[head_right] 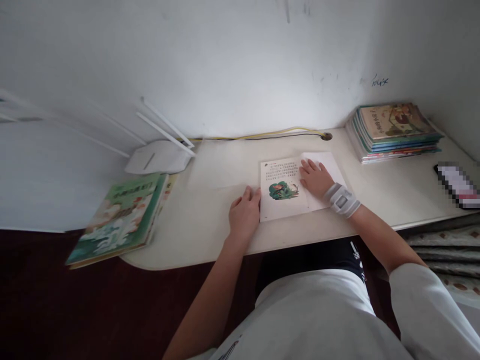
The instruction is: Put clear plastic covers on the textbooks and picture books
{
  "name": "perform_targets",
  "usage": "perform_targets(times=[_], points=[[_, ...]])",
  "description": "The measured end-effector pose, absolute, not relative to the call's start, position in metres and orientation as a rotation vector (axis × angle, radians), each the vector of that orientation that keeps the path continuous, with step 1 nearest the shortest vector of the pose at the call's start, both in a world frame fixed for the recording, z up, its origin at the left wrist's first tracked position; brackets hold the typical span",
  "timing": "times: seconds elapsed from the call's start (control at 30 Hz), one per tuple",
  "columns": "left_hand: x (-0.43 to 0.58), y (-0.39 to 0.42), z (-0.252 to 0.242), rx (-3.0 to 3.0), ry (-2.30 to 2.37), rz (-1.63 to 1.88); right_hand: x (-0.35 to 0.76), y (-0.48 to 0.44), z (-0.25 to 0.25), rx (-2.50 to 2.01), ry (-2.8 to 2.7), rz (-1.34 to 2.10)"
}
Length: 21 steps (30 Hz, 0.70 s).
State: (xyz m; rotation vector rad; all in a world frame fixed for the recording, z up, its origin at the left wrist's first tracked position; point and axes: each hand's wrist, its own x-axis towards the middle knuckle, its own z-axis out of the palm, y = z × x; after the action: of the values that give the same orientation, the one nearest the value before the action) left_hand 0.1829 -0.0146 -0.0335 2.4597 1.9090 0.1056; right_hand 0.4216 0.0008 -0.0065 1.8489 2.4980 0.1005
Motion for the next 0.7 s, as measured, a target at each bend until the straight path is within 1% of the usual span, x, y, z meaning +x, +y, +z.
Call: perform_targets(times=[0.1, 0.43, 0.53, 0.7], points=[[0.183, -0.014, -0.033, 2.443, 1.915, 0.103, 0.42, 0.017, -0.005, 1.84, 2.464, 0.051], [0.185, -0.015, -0.031, 2.487, 1.932, 0.065, 0.41, 0.02, -0.012, 2.036, 2.301, 0.052], [0.186, -0.016, -0.029, 2.478, 1.922, 0.069, 0.407, 0.008, -0.013, 2.051, 2.318, 0.117], [0.187, -0.016, -0.028, 2.47, 1.937, 0.054, 0.404, -0.038, -0.019, 1.945, 2.412, 0.219]])
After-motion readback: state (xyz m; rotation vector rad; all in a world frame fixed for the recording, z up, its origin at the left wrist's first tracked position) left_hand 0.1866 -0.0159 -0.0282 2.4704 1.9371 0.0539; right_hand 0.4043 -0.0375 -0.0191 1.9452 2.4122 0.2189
